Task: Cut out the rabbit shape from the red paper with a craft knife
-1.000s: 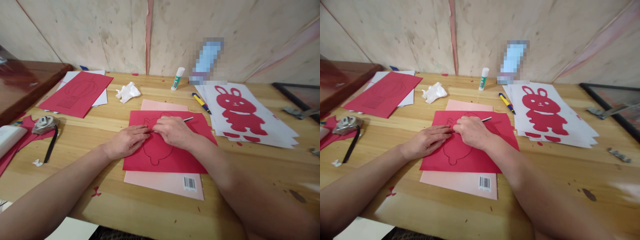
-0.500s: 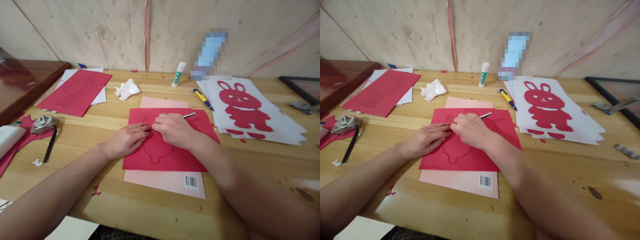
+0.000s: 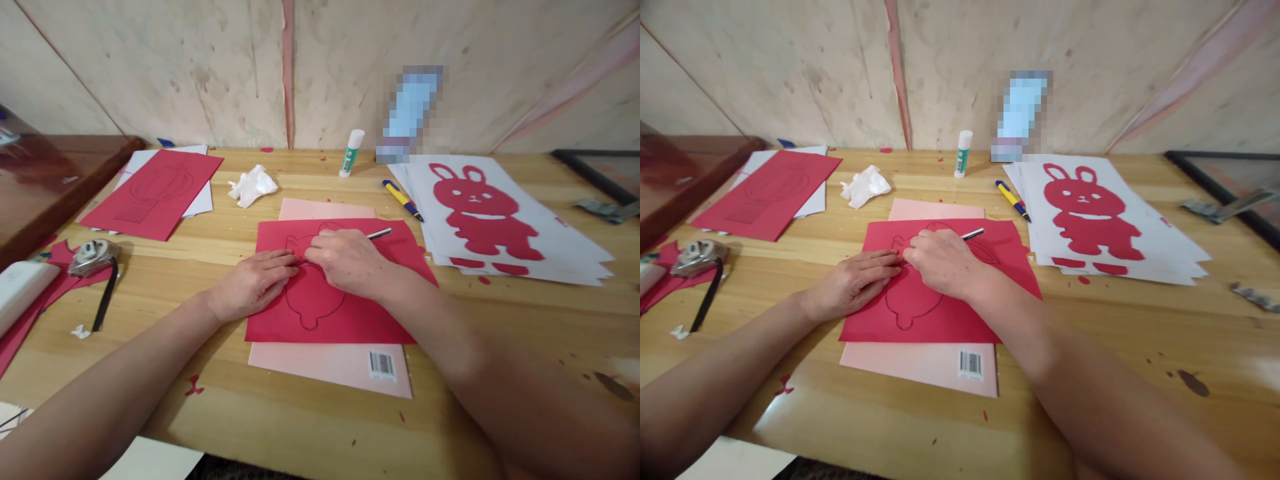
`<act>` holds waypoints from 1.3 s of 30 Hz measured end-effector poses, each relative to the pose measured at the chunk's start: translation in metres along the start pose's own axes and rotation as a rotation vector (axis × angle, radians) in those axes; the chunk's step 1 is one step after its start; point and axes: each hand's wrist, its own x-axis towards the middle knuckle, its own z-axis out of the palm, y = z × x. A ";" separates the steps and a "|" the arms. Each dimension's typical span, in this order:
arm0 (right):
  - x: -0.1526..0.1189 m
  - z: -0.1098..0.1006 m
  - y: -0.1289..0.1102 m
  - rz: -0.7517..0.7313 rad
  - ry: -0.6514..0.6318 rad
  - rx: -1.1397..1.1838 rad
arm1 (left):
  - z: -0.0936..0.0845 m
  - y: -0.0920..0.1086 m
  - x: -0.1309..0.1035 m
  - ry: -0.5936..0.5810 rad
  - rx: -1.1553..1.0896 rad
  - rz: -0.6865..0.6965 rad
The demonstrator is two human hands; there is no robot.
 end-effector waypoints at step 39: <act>-0.007 -0.017 0.003 0.245 -0.152 0.079 | 0.001 0.002 -0.004 0.025 0.032 0.008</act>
